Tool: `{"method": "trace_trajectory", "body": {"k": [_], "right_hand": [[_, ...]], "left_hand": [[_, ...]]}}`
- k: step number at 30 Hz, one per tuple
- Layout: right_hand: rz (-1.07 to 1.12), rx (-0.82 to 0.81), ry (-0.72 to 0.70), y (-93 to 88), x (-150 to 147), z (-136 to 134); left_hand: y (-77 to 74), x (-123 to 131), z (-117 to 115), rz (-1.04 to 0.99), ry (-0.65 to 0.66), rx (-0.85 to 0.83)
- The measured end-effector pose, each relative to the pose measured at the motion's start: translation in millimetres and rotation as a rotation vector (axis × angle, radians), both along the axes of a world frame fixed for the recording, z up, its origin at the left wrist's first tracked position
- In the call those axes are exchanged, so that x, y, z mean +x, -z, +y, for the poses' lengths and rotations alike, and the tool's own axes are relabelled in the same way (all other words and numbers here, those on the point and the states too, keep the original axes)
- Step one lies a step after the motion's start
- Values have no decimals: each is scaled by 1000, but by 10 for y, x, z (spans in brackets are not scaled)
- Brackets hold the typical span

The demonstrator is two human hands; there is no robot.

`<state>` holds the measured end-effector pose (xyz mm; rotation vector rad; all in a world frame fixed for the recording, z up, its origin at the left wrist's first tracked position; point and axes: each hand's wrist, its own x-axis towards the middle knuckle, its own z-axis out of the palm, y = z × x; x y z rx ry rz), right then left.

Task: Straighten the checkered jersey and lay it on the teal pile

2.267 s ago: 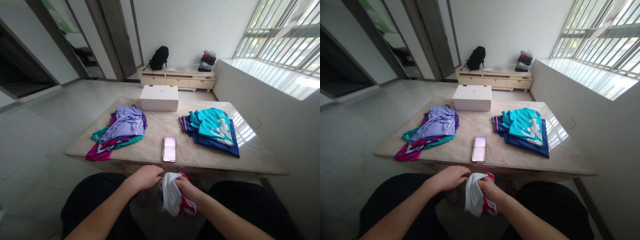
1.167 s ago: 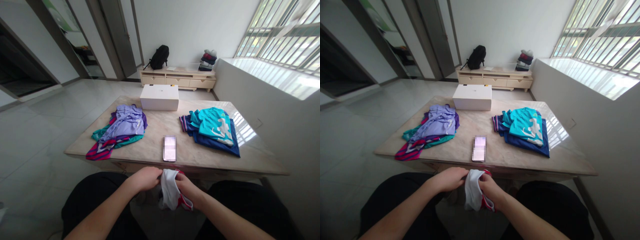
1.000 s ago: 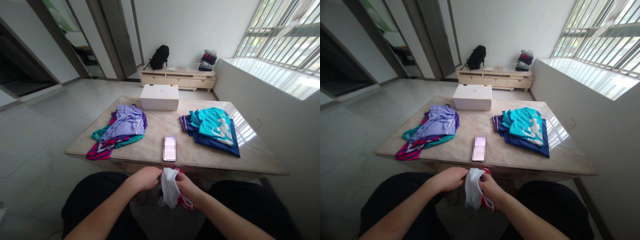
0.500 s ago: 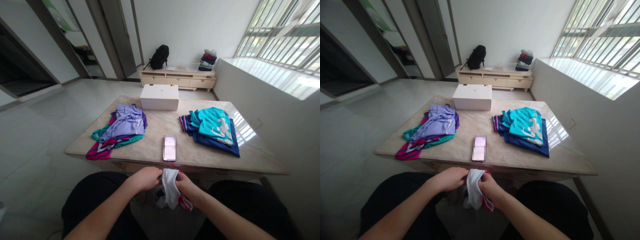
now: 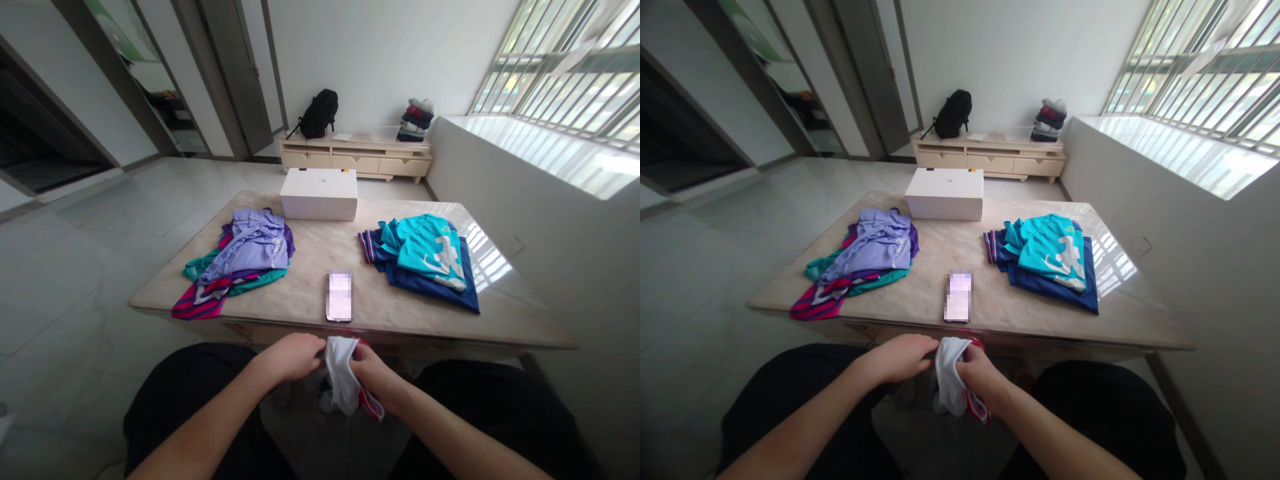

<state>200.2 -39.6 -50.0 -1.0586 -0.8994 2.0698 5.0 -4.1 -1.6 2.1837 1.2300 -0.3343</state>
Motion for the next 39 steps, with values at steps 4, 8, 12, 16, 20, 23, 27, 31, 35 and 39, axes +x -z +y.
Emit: {"method": "trace_trajectory", "body": {"k": [4, 8, 12, 16, 20, 23, 27, 31, 35, 39], "right_hand": [[-39, 1, 8, -16, 8, 4], [-120, -5, 84, 26, 11, 29], [-142, 1, 177, 132, -18, 38], [-28, -15, 244, 266, -44, 21], [-33, -84, 305, 355, -37, 17], [-56, -111, 338, 376, -36, 0], [-39, -133, 309, 379, -66, -36], [-19, -84, 254, 397, -91, -23], [-127, -6, 177, 443, -77, 8], [-395, 117, 66, 434, -15, 51]], "left_hand": [[-33, -15, 0, 16, -11, 3], [-130, -77, 37, 6, -36, 16], [-190, -12, 13, -99, -71, 27], [-117, 212, -129, -223, -153, -2], [-12, 391, -256, -201, -252, 41], [59, 473, -320, -196, -280, 41], [155, 540, -379, -177, -286, 70], [184, 527, -367, -133, -261, 104], [147, 485, -308, -101, -249, 125], [96, 460, -271, -78, -219, 143]]}}
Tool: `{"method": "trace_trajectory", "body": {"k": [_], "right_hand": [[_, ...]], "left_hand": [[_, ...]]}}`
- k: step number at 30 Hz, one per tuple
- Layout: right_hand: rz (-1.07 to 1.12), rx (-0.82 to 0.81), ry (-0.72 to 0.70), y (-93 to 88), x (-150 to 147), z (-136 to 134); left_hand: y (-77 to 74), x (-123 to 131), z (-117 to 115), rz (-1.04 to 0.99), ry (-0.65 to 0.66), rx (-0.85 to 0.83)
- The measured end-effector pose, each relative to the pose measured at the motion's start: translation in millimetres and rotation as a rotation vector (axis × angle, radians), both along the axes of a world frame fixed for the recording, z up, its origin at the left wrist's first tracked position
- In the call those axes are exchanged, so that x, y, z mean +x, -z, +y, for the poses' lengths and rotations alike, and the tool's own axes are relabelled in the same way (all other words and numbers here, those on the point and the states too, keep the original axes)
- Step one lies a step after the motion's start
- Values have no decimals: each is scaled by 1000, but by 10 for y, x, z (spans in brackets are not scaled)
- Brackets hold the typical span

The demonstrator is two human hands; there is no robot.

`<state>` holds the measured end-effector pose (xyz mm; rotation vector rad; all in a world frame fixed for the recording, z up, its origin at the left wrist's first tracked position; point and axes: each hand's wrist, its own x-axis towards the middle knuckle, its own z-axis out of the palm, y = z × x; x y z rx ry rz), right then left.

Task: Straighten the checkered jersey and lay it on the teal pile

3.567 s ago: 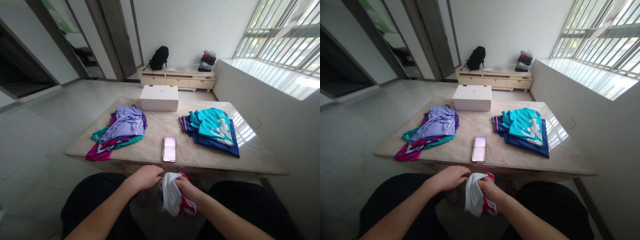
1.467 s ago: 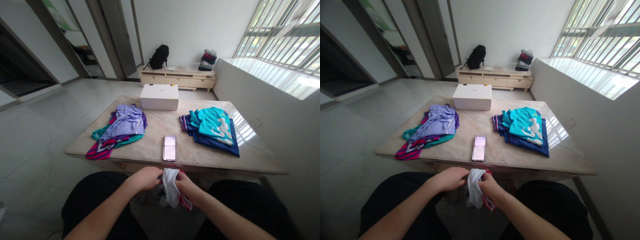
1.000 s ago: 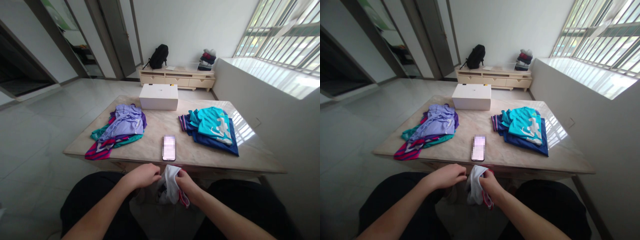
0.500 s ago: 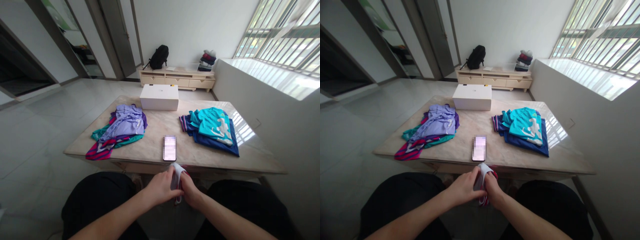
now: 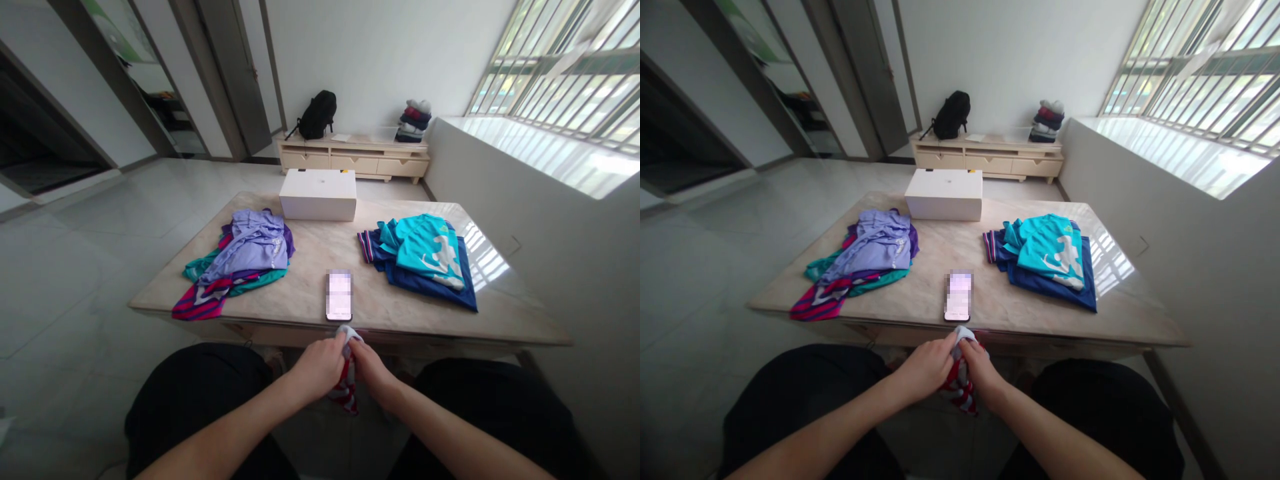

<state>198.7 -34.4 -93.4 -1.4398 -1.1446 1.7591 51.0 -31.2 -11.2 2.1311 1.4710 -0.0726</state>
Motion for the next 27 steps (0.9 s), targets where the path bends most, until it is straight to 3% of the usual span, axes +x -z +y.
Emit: {"method": "trace_trajectory", "body": {"k": [7, 11, 16, 20, 27], "right_hand": [[-770, 223, -262, -266, 299, 238], [-1037, 339, -335, -438, 363, 282], [-1142, 486, -415, -543, 301, 235], [-1099, 567, -570, -542, 309, 273], [-1068, 563, -612, -686, 643, 491]], "left_hand": [[-220, -184, 75, -53, 220, -33], [-314, -283, 115, -138, 325, -41], [-329, -295, 109, -201, 361, -62], [-360, -307, 118, -206, 357, -96], [-318, -505, 284, -62, 227, -131]]}}
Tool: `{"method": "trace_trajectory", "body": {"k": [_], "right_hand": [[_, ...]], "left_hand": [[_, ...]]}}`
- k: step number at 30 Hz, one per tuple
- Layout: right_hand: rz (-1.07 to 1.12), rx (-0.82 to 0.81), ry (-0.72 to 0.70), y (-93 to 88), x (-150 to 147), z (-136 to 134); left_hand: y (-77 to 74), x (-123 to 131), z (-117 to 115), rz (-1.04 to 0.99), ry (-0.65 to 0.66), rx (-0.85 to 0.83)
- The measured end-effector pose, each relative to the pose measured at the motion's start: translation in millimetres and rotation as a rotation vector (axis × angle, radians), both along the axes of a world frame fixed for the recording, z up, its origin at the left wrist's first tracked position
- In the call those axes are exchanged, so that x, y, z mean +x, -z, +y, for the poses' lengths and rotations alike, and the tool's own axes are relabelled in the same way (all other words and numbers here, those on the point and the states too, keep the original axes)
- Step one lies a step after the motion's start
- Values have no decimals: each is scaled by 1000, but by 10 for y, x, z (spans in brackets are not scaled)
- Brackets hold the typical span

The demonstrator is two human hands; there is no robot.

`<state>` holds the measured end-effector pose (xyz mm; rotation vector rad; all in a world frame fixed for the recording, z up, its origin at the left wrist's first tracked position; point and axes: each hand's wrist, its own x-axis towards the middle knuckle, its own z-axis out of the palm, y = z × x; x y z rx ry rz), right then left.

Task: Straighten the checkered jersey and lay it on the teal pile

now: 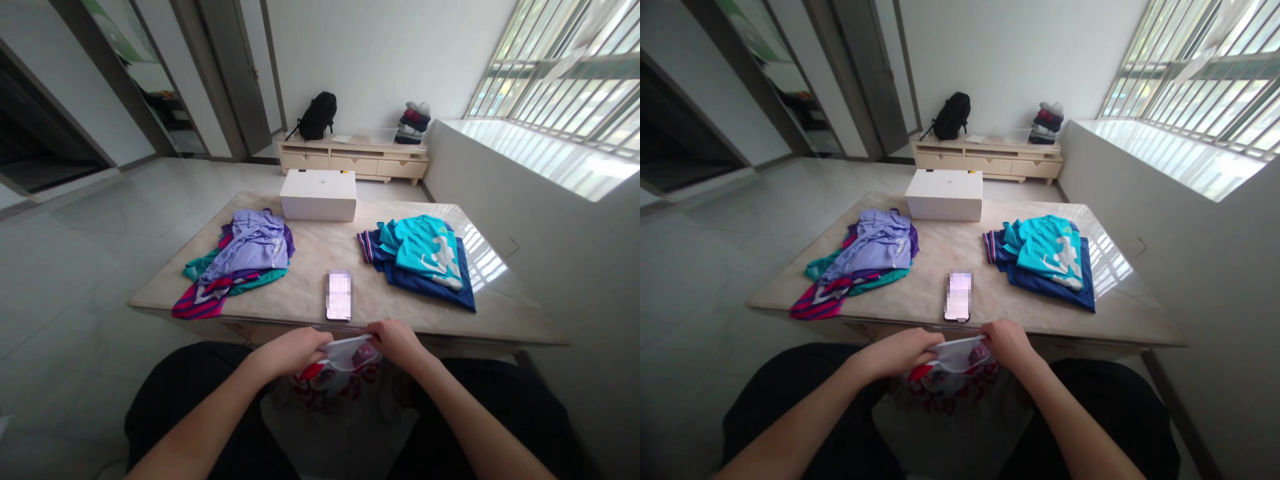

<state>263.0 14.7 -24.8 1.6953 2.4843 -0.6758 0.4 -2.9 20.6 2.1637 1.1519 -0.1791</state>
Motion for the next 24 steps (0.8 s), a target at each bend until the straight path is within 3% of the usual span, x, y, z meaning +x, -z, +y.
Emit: {"method": "trace_trajectory", "body": {"k": [8, 12, 18, 24], "right_hand": [[151, -58, 1, -235, 320, 73], [224, -63, 66, -298, 381, 93], [391, -126, 98, -345, 450, 130], [603, -215, 100, -348, 448, 146]], "left_hand": [[41, -206, 116, 95, -159, 84], [40, -264, 130, 109, -222, 73], [-85, -375, 152, 7, -247, 36], [-167, -463, 217, -128, -358, 123]]}}
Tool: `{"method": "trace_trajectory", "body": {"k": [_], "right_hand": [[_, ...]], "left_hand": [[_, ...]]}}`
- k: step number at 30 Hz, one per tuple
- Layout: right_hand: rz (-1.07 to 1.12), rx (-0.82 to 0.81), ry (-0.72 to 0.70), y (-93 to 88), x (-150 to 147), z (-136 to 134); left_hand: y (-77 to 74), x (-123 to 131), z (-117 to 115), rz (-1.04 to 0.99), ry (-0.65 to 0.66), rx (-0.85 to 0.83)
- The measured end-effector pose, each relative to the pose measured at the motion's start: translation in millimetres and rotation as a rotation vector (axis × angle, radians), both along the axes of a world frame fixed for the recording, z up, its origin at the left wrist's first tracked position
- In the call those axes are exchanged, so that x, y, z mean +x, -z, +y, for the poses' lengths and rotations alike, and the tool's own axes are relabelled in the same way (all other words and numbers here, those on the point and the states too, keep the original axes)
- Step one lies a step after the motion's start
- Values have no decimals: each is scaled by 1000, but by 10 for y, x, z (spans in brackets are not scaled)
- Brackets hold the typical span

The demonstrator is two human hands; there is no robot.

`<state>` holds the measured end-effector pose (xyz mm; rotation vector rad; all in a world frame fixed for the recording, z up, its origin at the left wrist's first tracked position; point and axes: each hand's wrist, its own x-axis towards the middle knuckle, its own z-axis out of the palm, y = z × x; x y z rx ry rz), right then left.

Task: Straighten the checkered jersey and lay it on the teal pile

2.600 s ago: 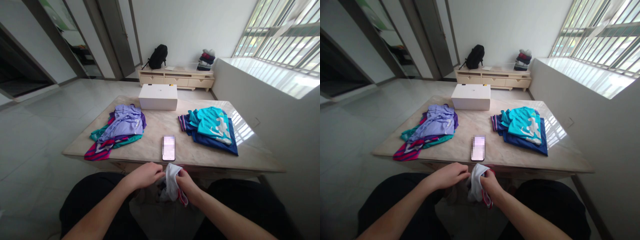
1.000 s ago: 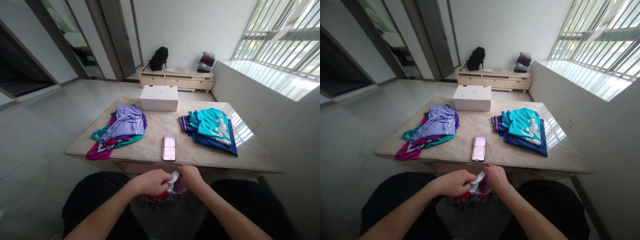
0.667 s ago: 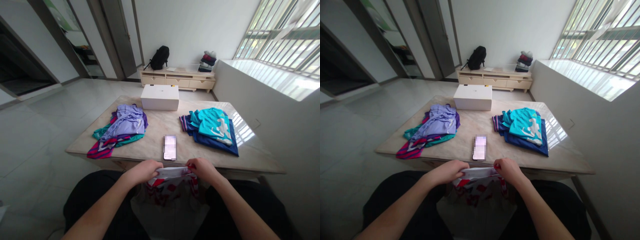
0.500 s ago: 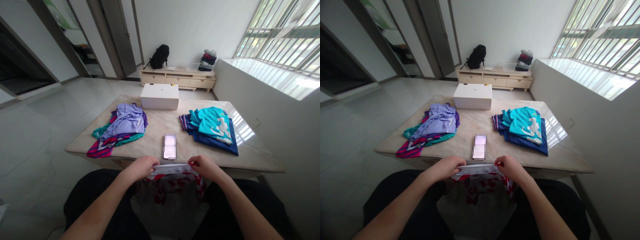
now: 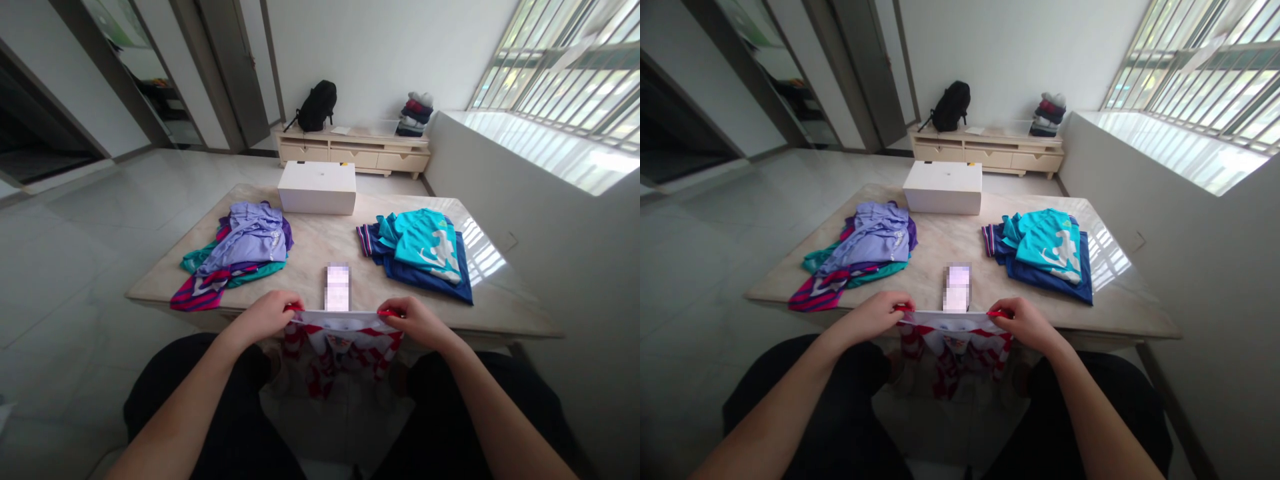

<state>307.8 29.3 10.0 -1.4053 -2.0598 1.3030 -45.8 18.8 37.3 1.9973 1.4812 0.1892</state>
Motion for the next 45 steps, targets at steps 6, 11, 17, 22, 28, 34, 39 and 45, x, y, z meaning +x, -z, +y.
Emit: {"method": "trace_trajectory", "body": {"k": [6, 11, 17, 22, 28, 34, 39, 45], "right_hand": [[99, -190, -227, -147, 145, -69], [164, -356, -332, -269, 269, -129], [246, -91, -161, -237, 216, -71], [368, -2, -115, -286, 204, -75], [423, -24, -83, -362, 297, -116], [483, -113, -94, -287, 391, -118], [413, -254, 10, -178, 315, -112], [490, -514, -29, 22, -104, -260]], "left_hand": [[-226, -70, -157, -189, 124, -200], [-358, -103, -276, -321, 258, -451], [-326, -108, -224, -323, 195, -319], [-348, -165, -234, -333, 207, -303], [-318, -166, -296, -503, 227, -456], [-306, -152, -295, -492, 200, -465], [-304, -47, -269, -364, 130, -323], [-168, 257, -342, -370, 103, -492]]}}
